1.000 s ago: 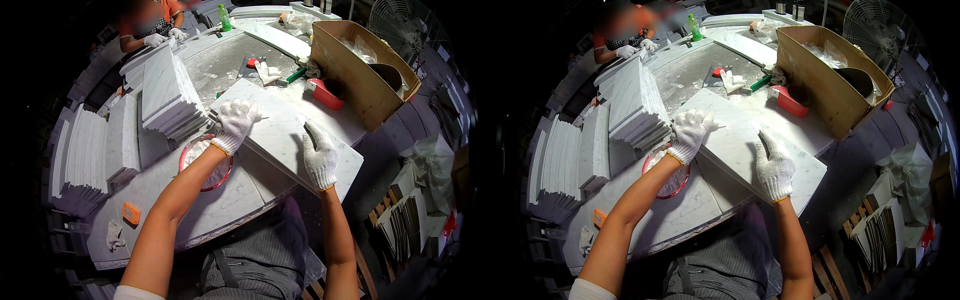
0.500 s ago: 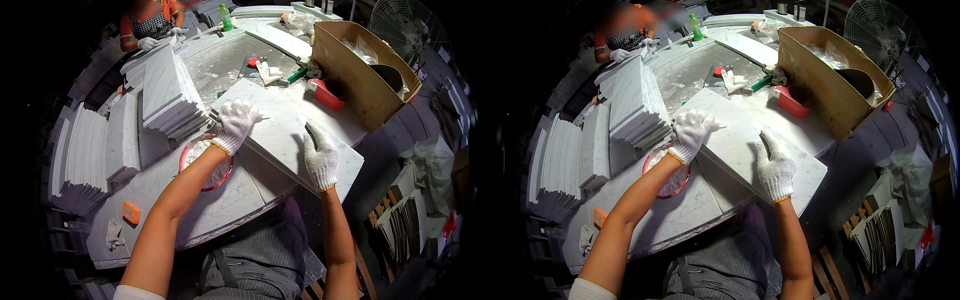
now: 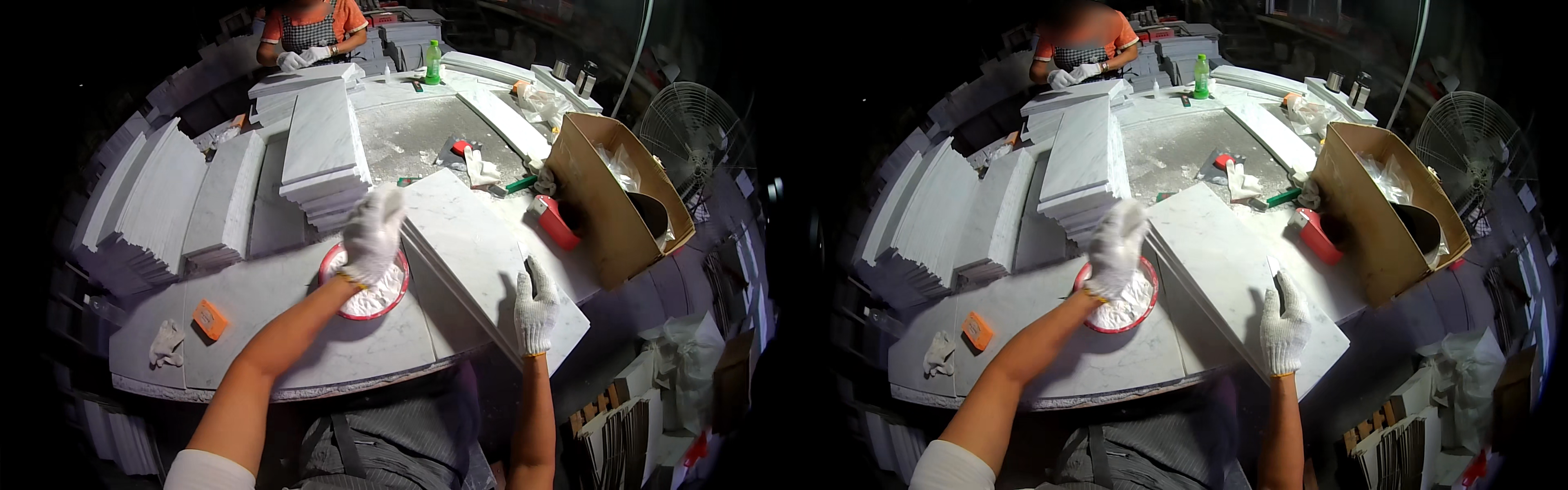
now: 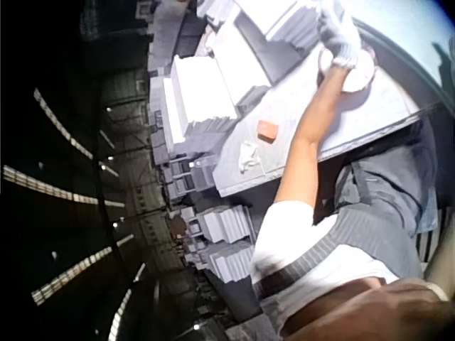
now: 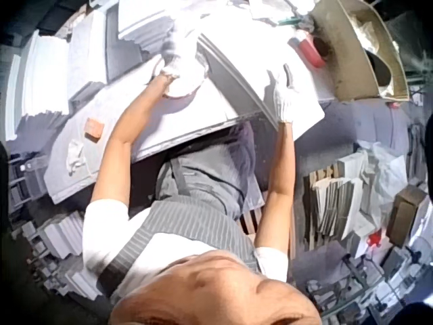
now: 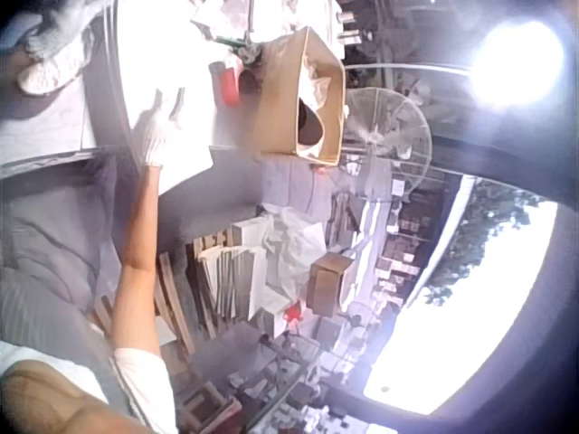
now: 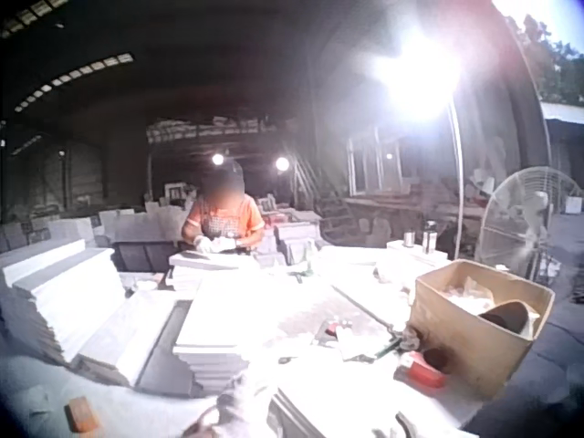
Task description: The person handles white styrofoam panels, applying a white powder from a red bowl to the edges using a small metal tool. They repeatedly scrape and smooth the edges, then stack the finished panels on the table. Another worker is visible in the background performing similar tasks.
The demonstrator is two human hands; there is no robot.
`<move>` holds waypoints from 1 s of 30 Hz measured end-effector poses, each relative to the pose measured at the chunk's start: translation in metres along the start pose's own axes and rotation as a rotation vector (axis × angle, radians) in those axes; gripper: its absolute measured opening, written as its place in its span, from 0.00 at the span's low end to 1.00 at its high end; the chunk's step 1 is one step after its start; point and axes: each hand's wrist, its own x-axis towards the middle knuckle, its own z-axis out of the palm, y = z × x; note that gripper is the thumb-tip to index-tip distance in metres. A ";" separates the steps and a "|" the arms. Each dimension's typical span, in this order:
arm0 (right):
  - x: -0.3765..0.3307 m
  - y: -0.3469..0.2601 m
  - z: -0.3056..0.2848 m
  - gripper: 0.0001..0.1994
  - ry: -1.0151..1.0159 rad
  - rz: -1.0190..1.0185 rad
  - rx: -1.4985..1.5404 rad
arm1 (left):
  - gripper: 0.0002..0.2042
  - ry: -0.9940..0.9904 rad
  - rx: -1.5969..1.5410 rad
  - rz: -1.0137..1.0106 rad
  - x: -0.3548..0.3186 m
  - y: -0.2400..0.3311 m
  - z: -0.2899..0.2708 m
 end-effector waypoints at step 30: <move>-0.091 -0.040 -0.047 0.24 -0.089 0.065 0.180 | 0.32 -0.147 0.455 -0.616 -0.121 -0.137 -0.160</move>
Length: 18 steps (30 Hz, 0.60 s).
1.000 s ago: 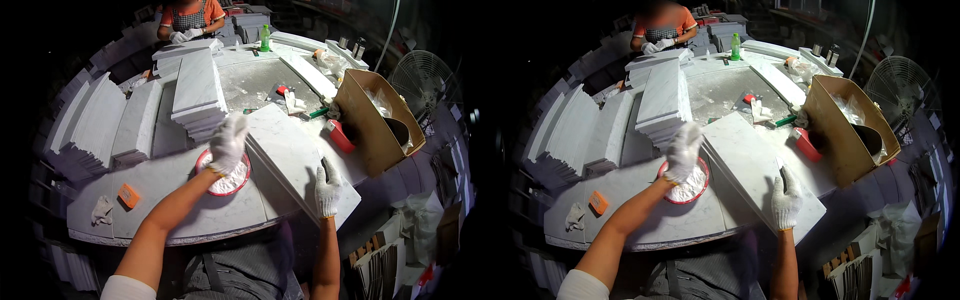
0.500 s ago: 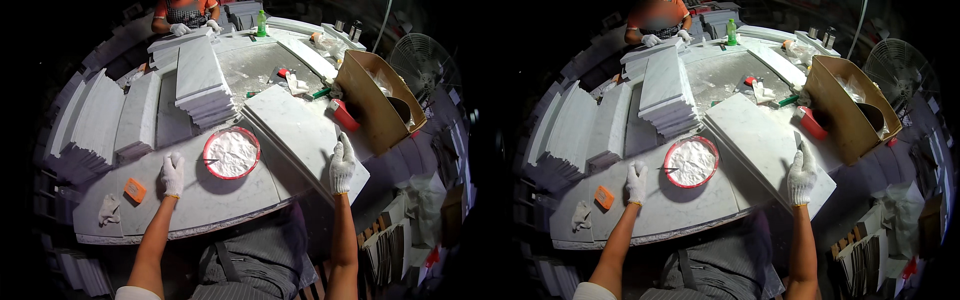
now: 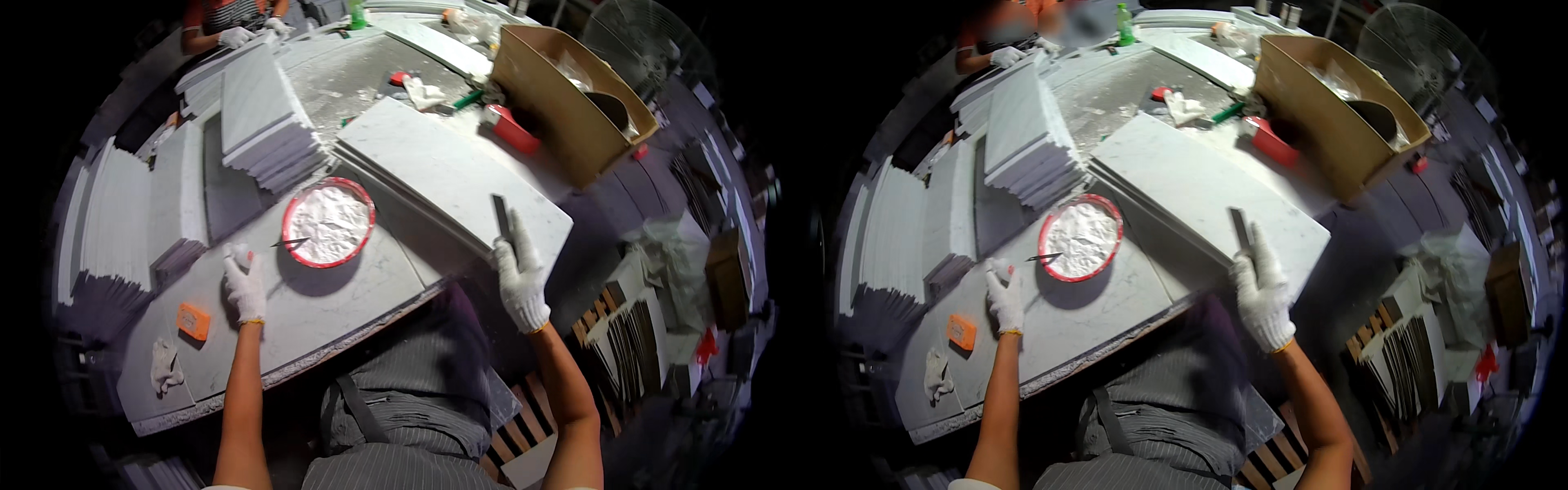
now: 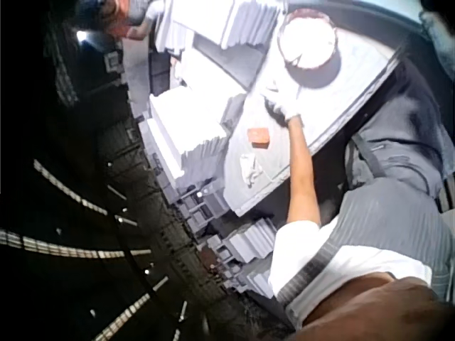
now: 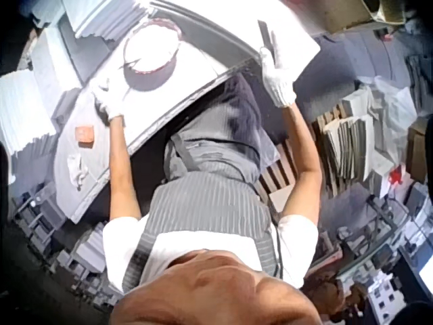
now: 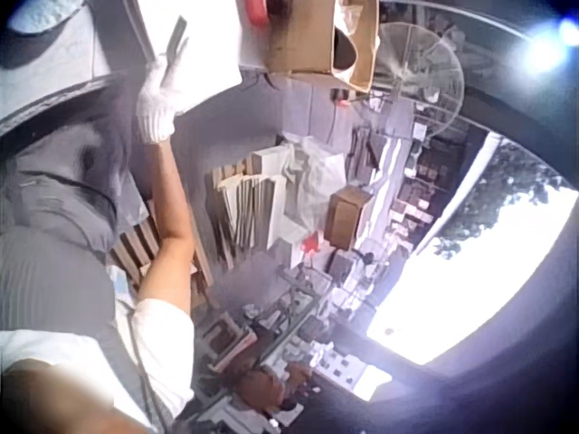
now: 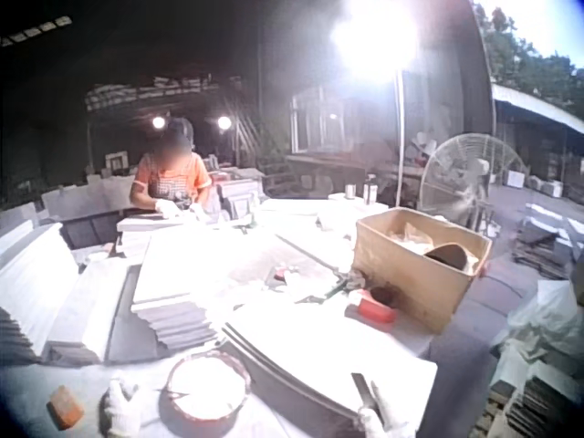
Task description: The person handles white styrofoam panels, applying a white powder from a red bowl to the edges using a small metal tool. They repeatedly scrape and smooth the edges, then stack the finished panels on the table. Another worker is visible in the background performing similar tasks.
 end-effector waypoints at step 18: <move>-0.237 0.187 -0.026 0.16 -0.060 0.833 -0.549 | 0.21 -0.933 0.438 0.380 -0.230 -0.153 -0.109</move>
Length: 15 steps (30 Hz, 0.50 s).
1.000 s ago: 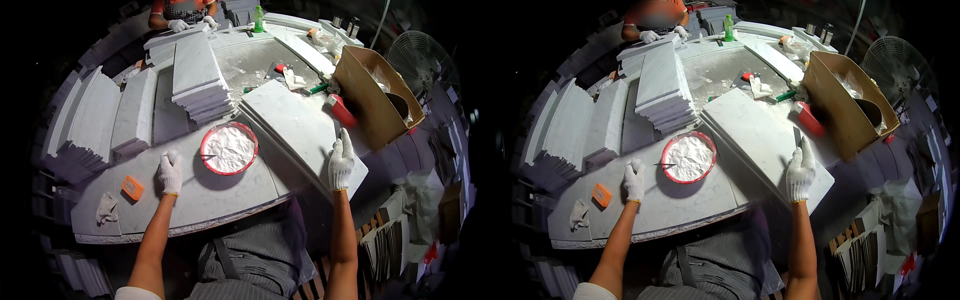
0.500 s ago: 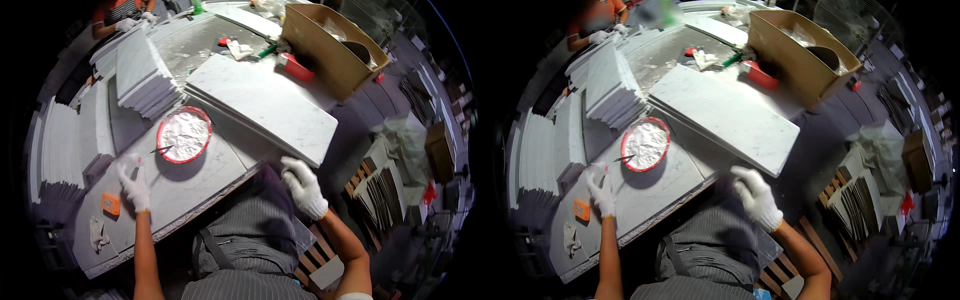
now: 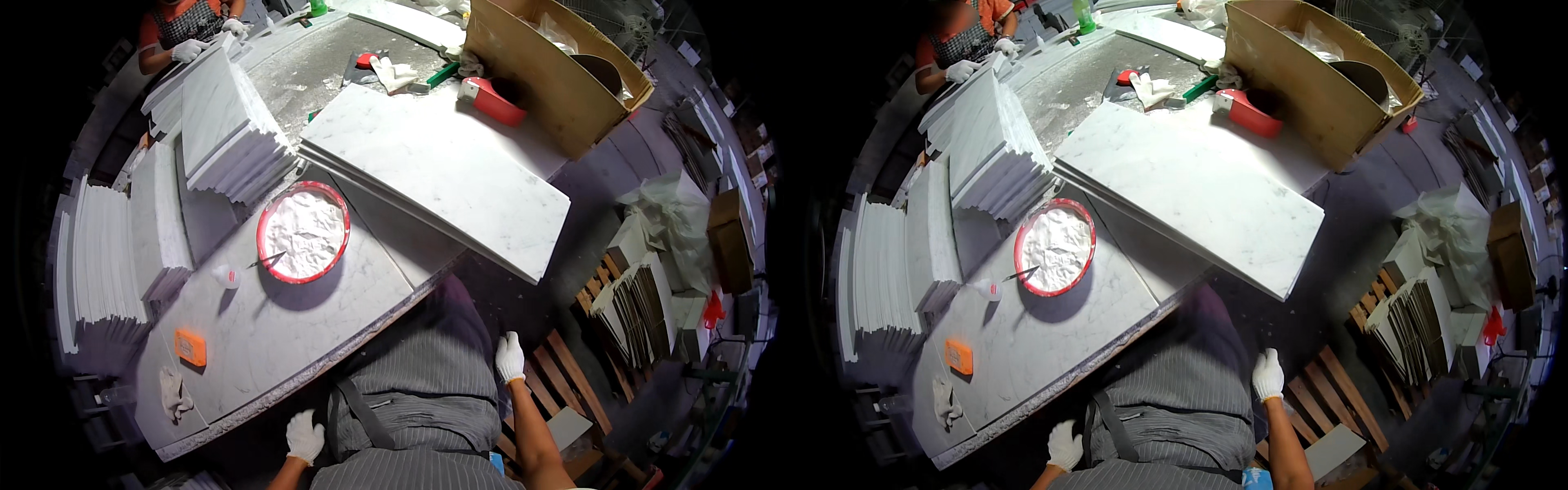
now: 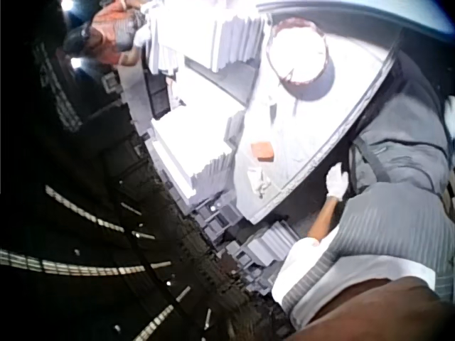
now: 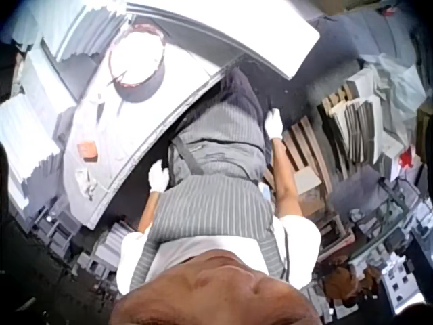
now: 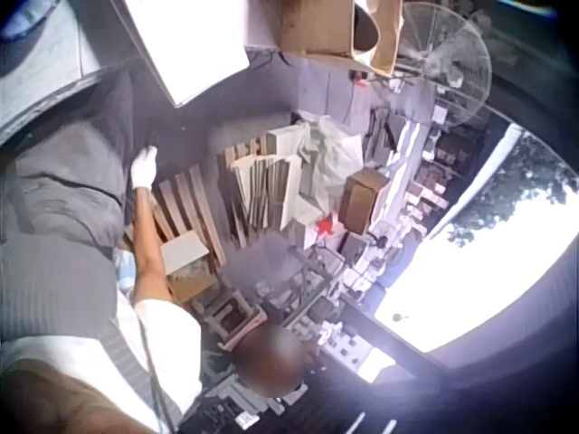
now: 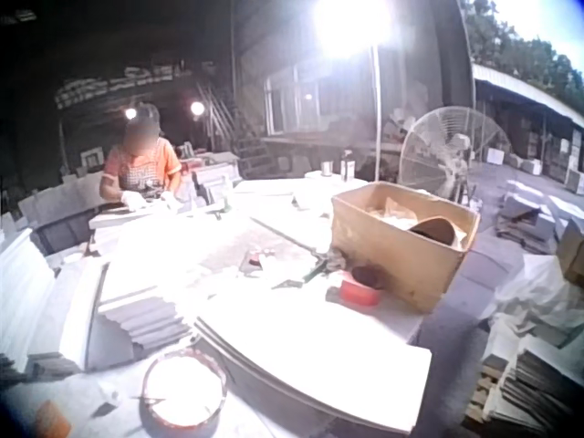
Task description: The person handles white styrofoam panels, applying a white powder from a red bowl to the edges using a small metal tool. They repeatedly scrape and smooth the edges, then stack the finished panels on the table. Another worker is visible in the background performing similar tasks.
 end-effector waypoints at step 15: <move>-0.007 0.085 0.042 0.22 -0.323 -0.094 -0.504 | 0.26 -1.008 -0.307 -0.173 0.051 -0.051 0.030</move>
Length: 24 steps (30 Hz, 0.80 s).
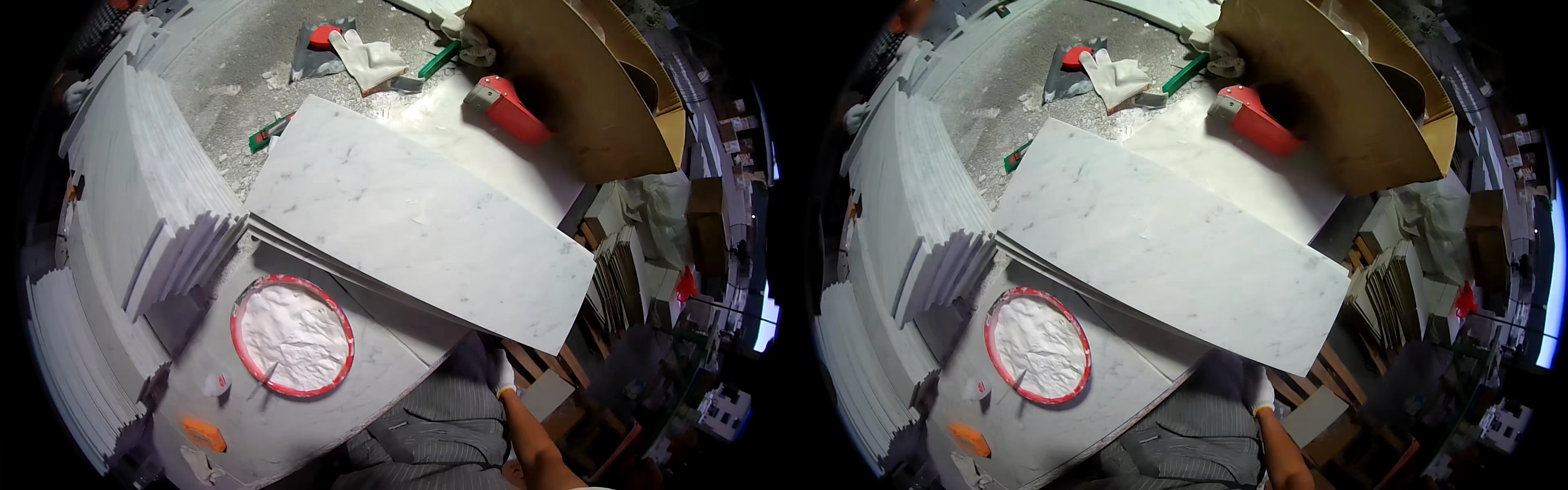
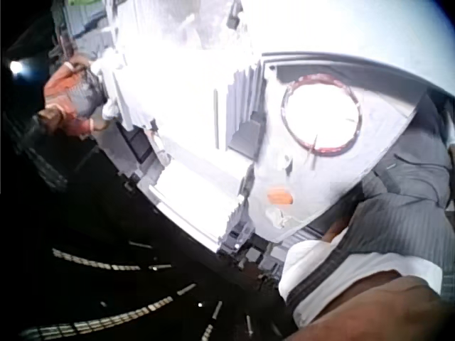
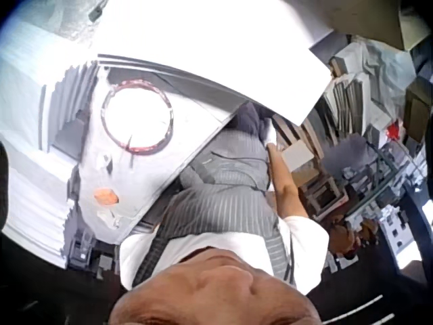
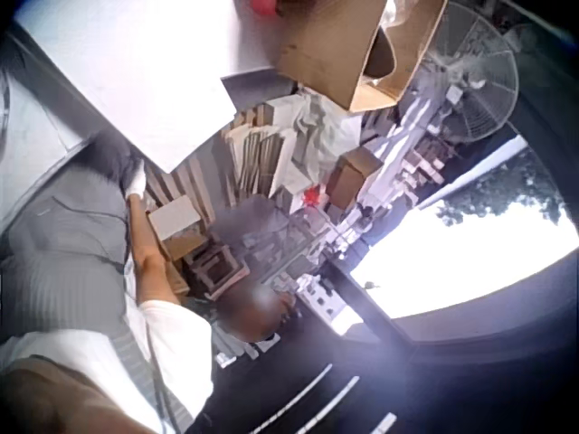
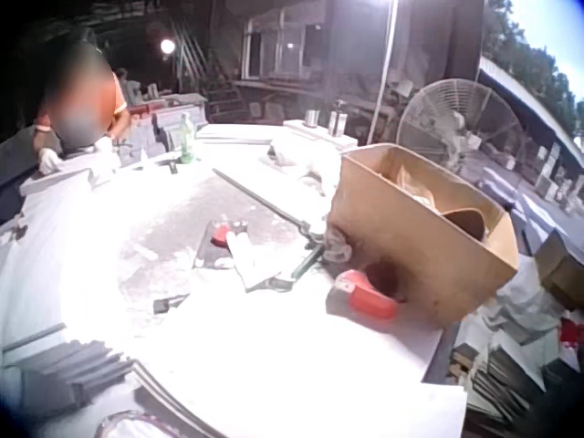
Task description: The person handles white styrofoam panels, applying a white powder from a red bowl to the edges using a small metal tool. They repeatedly scrape and smooth the edges, then stack the finished panels on the table. Another worker is visible in the background performing similar tasks.
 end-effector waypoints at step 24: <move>0.040 0.028 -0.138 0.13 0.606 0.569 1.257 | 0.26 0.197 0.358 0.201 0.053 0.002 -0.005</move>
